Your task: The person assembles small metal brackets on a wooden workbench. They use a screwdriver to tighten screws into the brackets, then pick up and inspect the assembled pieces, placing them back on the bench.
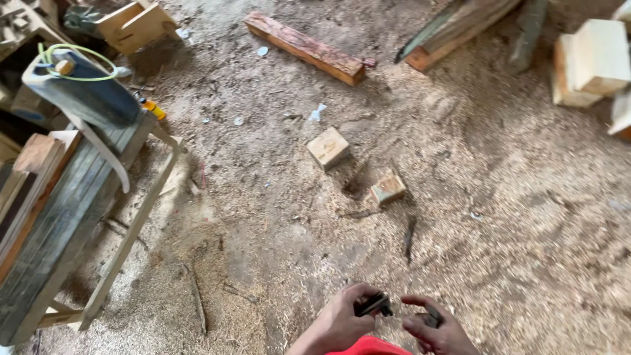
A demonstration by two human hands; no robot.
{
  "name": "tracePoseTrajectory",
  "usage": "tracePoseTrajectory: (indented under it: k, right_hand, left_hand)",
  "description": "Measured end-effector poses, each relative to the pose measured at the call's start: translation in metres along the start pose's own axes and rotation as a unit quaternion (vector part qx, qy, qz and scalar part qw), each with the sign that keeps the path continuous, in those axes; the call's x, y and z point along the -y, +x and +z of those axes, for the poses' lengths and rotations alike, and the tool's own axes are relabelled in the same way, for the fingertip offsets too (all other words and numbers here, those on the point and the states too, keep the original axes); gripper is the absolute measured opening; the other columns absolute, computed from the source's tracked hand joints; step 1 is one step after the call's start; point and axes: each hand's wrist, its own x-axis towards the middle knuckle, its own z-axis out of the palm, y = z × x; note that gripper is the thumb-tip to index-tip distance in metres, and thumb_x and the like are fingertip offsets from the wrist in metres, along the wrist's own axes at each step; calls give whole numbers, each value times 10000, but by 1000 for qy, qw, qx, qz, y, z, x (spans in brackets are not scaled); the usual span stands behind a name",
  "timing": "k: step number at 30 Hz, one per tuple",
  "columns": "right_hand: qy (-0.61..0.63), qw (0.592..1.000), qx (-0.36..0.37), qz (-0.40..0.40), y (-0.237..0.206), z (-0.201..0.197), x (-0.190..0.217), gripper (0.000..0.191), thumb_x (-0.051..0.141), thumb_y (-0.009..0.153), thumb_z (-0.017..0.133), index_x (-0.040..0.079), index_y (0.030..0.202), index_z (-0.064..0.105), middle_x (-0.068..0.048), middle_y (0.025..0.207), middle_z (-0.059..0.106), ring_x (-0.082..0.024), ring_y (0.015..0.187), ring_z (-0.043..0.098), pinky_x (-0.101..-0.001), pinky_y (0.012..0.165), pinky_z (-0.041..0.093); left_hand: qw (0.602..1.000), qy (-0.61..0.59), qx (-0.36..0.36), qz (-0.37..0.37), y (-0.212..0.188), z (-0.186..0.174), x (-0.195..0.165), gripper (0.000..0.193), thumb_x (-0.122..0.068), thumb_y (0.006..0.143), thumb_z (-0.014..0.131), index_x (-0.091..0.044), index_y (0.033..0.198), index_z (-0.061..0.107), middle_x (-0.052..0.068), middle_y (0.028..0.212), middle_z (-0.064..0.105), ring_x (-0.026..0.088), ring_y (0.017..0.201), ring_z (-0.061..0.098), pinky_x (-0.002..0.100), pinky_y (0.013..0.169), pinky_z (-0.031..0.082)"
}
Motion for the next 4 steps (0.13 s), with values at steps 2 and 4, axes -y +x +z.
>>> tracePoseTrajectory:
  k: [2,4]
  right_hand:
    - [-6,993,75,-90,27,35,35,646,127,807,857,54,1401,616,17,656,505,-87,568,482,-256,523,412]
    - [-5,980,133,-149,38,63,68,684,90,782,855,53,1409,584,-15,842,614,-87,701,565,-247,635,503]
  left_hand:
    - [997,30,-19,68,1,-44,-28,470,-88,840,694,-107,1309,683,94,1195,641,209,1084,690,317,991,562]
    - [999,21,-31,20,-7,-79,-53,494,-163,839,690,-167,1333,691,114,1253,668,281,1120,720,358,1002,579]
